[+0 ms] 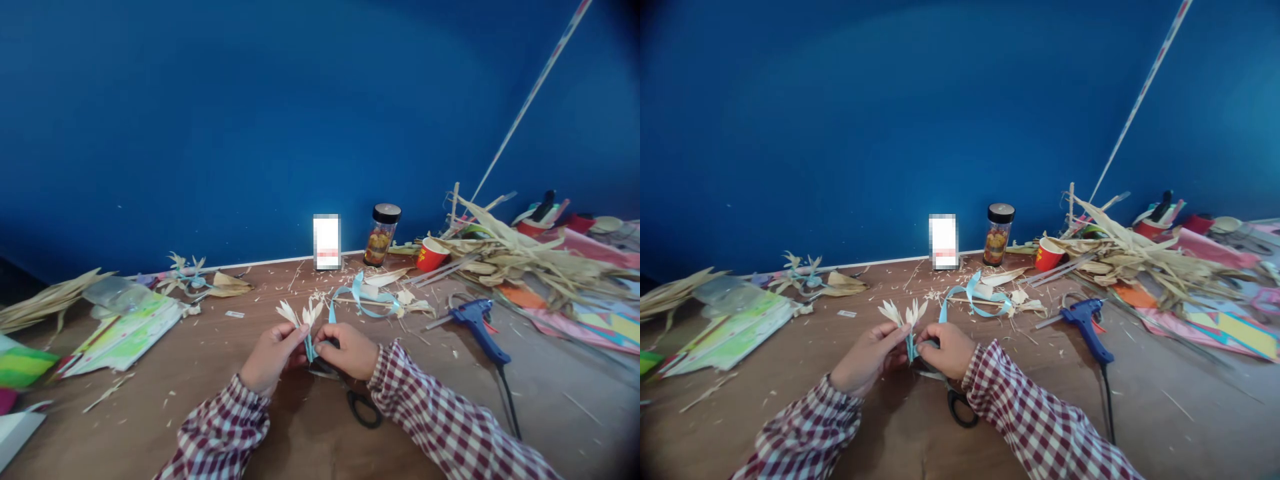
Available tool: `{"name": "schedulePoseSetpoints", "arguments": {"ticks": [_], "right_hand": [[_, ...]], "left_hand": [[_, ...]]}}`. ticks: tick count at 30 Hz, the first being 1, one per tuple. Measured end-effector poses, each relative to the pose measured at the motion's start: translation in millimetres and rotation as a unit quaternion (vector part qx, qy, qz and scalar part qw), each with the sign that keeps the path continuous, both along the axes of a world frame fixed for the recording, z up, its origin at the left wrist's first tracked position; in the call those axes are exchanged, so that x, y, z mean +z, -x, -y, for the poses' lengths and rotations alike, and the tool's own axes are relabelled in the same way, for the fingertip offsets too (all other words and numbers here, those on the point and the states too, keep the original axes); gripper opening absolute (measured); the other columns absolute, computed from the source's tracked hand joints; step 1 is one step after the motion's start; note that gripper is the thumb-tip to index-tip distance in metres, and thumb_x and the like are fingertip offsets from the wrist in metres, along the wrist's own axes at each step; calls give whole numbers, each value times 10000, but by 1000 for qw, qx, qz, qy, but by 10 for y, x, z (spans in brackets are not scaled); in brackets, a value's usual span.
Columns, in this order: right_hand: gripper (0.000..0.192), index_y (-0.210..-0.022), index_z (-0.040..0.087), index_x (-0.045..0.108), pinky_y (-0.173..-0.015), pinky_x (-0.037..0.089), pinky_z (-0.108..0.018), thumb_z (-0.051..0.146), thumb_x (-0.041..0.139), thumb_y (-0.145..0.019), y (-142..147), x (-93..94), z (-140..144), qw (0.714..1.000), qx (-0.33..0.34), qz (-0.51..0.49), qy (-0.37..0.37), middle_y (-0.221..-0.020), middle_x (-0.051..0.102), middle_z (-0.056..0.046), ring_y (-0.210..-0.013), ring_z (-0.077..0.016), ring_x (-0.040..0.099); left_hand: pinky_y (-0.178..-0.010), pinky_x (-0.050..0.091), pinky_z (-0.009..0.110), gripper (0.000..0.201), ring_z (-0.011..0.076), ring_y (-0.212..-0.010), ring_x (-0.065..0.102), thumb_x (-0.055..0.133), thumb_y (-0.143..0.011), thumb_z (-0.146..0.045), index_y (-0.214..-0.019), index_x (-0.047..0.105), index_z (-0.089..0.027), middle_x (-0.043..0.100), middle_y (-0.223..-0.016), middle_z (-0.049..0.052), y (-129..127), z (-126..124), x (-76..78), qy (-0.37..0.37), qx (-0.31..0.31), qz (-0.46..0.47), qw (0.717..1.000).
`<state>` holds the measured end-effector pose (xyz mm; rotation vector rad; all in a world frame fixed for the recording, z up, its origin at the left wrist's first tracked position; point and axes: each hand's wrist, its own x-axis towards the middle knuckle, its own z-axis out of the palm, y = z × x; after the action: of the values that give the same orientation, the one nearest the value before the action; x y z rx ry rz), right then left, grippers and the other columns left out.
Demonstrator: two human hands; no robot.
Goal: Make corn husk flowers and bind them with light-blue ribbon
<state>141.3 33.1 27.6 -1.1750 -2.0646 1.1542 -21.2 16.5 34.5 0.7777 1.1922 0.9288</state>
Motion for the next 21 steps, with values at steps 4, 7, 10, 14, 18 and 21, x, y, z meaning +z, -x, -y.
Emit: {"name": "schedulePoseSetpoints", "arguments": {"ticks": [4,7,10,14,18,21], "right_hand": [[122,-750,166,631,-524,369,-206,226,531,-715,16,-1,16,1000,-16,25,9,-593,568,18,-550,-107,482],[131,-743,163,629,-526,369,-204,228,518,-720,17,-9,19,1000,-9,18,15,-590,566,19,-553,-106,480],[137,-728,156,627,-556,382,-208,216,504,-725,16,-28,24,1000,-10,3,24,-603,573,15,-577,-108,491],[143,-713,145,623,-531,375,-202,222,504,-724,16,-43,27,998,-19,-8,58,-588,562,14,-562,-105,479],[164,-685,139,615,-500,360,-190,248,501,-728,19,-17,27,997,-28,-13,70,-550,529,20,-527,-94,451],[135,-696,137,620,-477,345,-178,230,521,-700,17,10,27,996,-33,-3,79,-531,514,27,-507,-85,432]], "left_hand": [[-546,455,237,281,111,-547,530,672,-597,-429,-645,610,-159,590,-577,-21,-13,-5,-72,-12,0,-32,999],[-532,459,243,292,113,-531,512,668,-593,-436,-610,587,-157,554,-548,-30,-41,-2,-94,-26,8,-53,998],[-545,475,266,292,118,-527,498,659,-601,-438,-603,573,-159,508,-522,-43,-67,6,-103,-55,4,-58,997],[-540,482,279,297,119,-522,482,650,-606,-438,-584,553,-159,475,-513,-49,-77,21,-119,-69,2,-69,995],[-538,485,276,290,112,-525,473,644,-617,-431,-599,550,-157,472,-524,-51,-84,30,-129,-64,11,-68,996],[-533,482,260,285,107,-532,474,637,-625,-430,-603,542,-162,471,-530,-59,-98,30,-127,-63,27,-69,995]]}}
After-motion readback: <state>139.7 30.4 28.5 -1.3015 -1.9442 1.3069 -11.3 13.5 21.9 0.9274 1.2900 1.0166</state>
